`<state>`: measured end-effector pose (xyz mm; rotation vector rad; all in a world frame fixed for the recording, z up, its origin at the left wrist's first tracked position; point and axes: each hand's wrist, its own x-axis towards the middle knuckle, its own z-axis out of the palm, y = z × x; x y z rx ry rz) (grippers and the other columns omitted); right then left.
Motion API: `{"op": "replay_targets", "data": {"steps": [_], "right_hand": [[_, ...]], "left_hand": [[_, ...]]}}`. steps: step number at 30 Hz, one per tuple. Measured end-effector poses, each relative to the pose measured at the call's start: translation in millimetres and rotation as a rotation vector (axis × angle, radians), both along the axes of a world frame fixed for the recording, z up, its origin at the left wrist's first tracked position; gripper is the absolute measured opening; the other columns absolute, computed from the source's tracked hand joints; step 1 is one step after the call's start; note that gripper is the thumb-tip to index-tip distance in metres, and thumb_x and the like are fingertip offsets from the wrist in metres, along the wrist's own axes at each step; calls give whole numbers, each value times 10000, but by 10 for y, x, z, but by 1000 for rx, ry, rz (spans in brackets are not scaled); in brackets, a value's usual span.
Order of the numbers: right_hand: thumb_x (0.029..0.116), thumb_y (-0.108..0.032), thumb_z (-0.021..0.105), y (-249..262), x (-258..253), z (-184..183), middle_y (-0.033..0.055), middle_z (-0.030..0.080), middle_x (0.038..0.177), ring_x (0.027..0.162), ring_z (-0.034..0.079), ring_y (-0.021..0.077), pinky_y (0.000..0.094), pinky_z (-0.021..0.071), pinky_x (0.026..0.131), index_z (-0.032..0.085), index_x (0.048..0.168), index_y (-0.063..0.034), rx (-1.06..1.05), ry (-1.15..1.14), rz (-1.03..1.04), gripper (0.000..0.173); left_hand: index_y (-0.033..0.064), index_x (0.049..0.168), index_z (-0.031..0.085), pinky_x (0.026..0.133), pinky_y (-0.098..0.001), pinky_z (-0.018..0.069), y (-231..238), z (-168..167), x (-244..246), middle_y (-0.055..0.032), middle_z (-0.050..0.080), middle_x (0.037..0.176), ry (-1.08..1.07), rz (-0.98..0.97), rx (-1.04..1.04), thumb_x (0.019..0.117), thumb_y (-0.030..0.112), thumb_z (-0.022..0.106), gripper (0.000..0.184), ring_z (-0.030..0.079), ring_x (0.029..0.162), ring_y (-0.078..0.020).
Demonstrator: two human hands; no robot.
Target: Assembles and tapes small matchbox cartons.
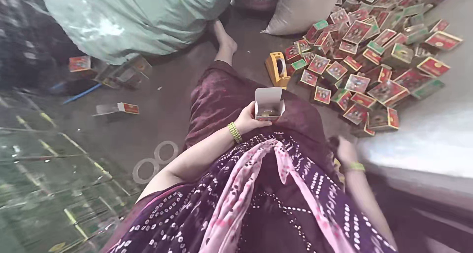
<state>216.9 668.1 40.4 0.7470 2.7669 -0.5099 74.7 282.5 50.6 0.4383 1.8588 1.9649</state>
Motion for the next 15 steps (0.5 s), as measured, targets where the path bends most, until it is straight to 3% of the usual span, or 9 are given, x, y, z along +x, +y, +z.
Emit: {"op": "replay_targets", "data": {"steps": [3, 5, 6, 8, 10, 15], "right_hand": [[931, -240, 737, -252, -176, 418, 206, 698, 1116, 970, 698, 282, 479, 574, 878, 594, 1289, 46, -197, 535, -49, 479], [902, -192, 775, -616, -324, 775, 105, 713, 1087, 906, 723, 146, 339, 634, 797, 551, 1281, 37, -450, 777, 80, 497], [891, -145, 788, -848, -403, 940, 69, 718, 1068, 903, 723, 128, 325, 640, 794, 561, 1254, 21, -579, 836, 173, 459], [874, -136, 807, -1306, -513, 1140, 27, 729, 1014, 888, 717, 109, 312, 635, 795, 614, 1197, -11, -669, 825, 343, 397], [885, -196, 799, -1666, -631, 1177, 9, 745, 954, 846, 720, 81, 290, 632, 775, 671, 1135, -48, -584, 752, 465, 318], [908, -343, 758, -2173, -884, 1036, -30, 748, 903, 841, 707, 47, 300, 609, 785, 759, 1007, -144, -428, 591, 526, 222]], "left_hand": [[-8, 1408, 486, 1015, -353, 568, -19, -57, -36, -99, 704, 1202, 48, 9, -50, 705, 121, 927, 840, 690, 1106, -137], [-14, 1404, 491, 1017, -347, 566, 4, -71, -31, -103, 704, 1201, 80, -17, -53, 710, 125, 922, 829, 689, 1107, -134], [-19, 1393, 502, 1018, -345, 564, 15, -82, -41, -105, 704, 1201, 114, -26, -58, 710, 136, 922, 816, 686, 1110, -131], [-32, 1375, 517, 1025, -353, 558, 23, -125, -34, -118, 699, 1208, 169, -36, -77, 721, 163, 917, 791, 680, 1125, -140], [-21, 1346, 540, 1012, -355, 565, 32, -134, -41, -108, 708, 1188, 196, -25, -105, 721, 163, 915, 752, 686, 1107, -134], [-12, 1341, 549, 995, -339, 558, -42, -99, -52, -112, 696, 1169, 206, -34, -180, 741, 132, 887, 704, 678, 1084, -125]]}}
